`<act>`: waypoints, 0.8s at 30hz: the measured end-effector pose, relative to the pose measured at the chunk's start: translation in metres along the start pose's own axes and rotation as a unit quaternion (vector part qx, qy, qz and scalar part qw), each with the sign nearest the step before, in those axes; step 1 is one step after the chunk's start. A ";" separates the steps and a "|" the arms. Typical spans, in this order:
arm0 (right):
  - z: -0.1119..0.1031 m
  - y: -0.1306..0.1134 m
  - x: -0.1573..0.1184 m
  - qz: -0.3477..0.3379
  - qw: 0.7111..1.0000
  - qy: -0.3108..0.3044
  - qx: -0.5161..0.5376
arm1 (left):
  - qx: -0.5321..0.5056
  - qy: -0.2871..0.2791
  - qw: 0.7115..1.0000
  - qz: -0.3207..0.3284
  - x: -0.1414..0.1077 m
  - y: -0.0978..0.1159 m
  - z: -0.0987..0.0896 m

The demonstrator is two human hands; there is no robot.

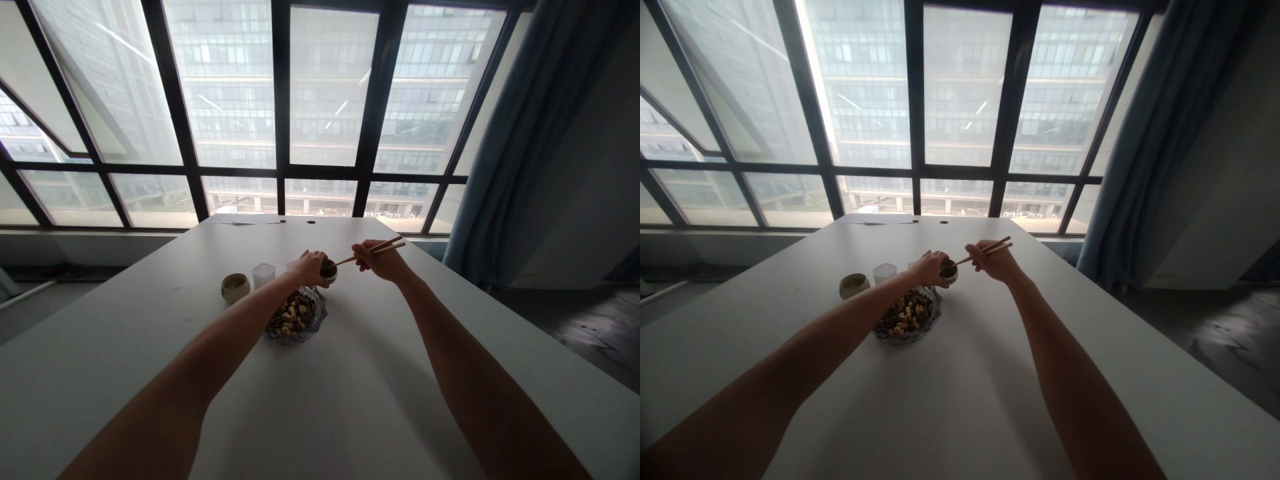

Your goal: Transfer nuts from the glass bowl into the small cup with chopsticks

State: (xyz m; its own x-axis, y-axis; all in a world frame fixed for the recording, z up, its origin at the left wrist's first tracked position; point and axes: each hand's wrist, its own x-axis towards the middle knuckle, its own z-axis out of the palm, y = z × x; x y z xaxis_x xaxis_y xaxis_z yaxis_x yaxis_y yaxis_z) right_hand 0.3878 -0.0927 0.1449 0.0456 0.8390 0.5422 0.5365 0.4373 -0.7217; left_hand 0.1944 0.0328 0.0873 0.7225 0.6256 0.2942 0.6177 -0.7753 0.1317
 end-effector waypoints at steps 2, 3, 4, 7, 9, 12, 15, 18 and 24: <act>0.005 0.000 0.000 -0.003 1.000 -0.005 -0.015 | 0.005 -0.016 1.000 -0.010 0.000 0.000 -0.002; 0.006 -0.001 -0.001 -0.005 1.000 0.006 -0.018 | 0.009 -0.025 1.000 -0.015 0.000 0.001 -0.003; 0.006 -0.003 -0.001 -0.006 1.000 0.023 -0.018 | 0.013 -0.034 0.999 -0.018 0.000 0.001 -0.004; 0.004 -0.012 -0.002 -0.006 0.997 0.078 0.008 | 0.021 -0.062 0.998 -0.025 0.000 0.003 -0.008; 0.002 -0.018 -0.002 0.002 0.995 0.092 0.048 | 0.024 -0.084 0.995 -0.040 0.000 0.006 -0.010; 0.004 -0.029 -0.003 0.028 0.994 0.050 0.096 | 0.025 -0.117 0.990 -0.073 0.001 0.010 -0.013; 0.012 -0.039 -0.006 0.049 0.993 -0.033 0.102 | 0.019 -0.132 0.988 -0.074 -0.001 0.009 -0.016; 0.024 -0.045 -0.010 0.070 0.984 -0.131 0.095 | -0.002 -0.087 0.995 -0.047 -0.013 -0.001 -0.027; 0.066 -0.042 -0.017 0.095 0.955 -0.258 0.110 | -0.058 0.088 0.994 -0.013 -0.080 -0.039 -0.055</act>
State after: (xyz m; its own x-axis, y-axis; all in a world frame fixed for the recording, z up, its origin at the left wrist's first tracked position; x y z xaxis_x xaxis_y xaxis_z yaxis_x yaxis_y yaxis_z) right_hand 0.3090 -0.1044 0.1373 -0.3274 0.9329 0.1498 0.3671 0.2717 -0.8896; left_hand 0.0955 0.0078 0.1106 0.6352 0.6287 0.4485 0.5885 -0.7701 0.2461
